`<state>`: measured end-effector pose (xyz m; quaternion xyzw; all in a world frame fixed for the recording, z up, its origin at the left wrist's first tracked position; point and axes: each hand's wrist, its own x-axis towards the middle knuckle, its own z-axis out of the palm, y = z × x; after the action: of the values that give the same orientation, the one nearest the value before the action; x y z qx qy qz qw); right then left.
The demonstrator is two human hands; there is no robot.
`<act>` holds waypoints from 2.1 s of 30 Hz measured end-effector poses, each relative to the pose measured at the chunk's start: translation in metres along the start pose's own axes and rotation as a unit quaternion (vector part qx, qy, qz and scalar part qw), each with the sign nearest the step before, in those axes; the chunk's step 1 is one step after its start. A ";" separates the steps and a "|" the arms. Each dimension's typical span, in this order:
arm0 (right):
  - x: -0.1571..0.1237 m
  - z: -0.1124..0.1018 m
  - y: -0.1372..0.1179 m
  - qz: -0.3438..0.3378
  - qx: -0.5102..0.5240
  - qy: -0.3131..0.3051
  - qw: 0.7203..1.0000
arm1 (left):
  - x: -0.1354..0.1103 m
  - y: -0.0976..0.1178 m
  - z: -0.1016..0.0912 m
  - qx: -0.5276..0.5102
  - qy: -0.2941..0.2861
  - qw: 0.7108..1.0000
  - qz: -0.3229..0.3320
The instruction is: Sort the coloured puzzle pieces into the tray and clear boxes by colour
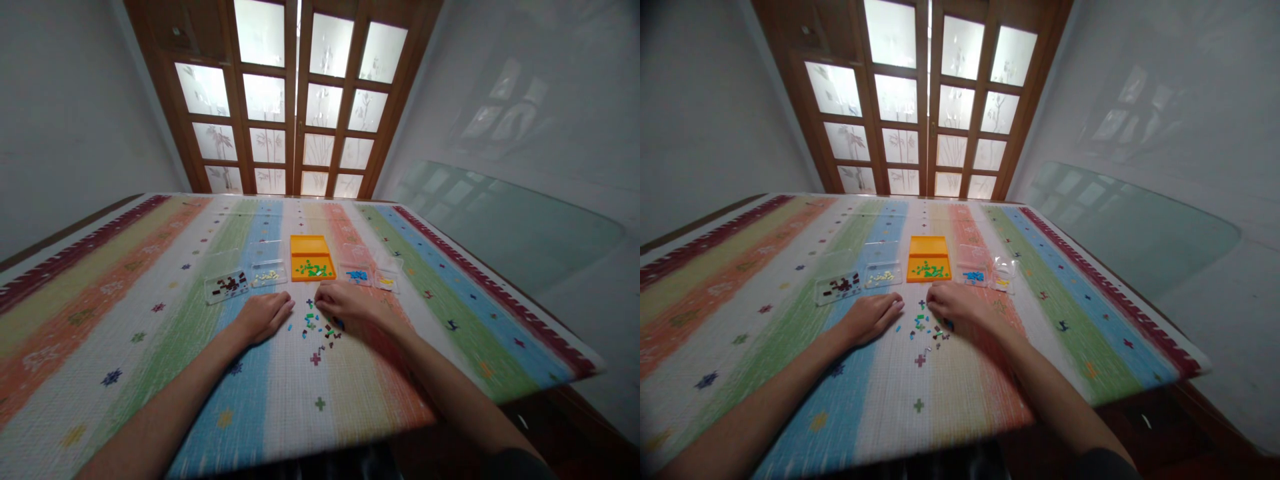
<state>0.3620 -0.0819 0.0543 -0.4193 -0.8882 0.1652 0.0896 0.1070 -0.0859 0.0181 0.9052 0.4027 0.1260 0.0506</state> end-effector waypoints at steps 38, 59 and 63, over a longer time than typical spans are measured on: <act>-0.017 -0.013 0.030 0.004 0.079 0.023 0.997 | 0.000 0.001 -0.002 -0.006 -0.002 1.000 0.008; -0.037 -0.002 0.018 0.004 0.023 0.029 0.999 | -0.001 -0.002 -0.003 -0.018 0.002 1.000 0.009; -0.037 -0.001 0.020 0.003 0.022 0.039 0.999 | -0.001 -0.002 -0.002 -0.025 0.011 1.000 0.011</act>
<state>0.4002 -0.0983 0.0473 -0.4263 -0.8787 0.1687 0.1330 0.1042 -0.0853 0.0193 0.9065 0.3901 0.1467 0.0668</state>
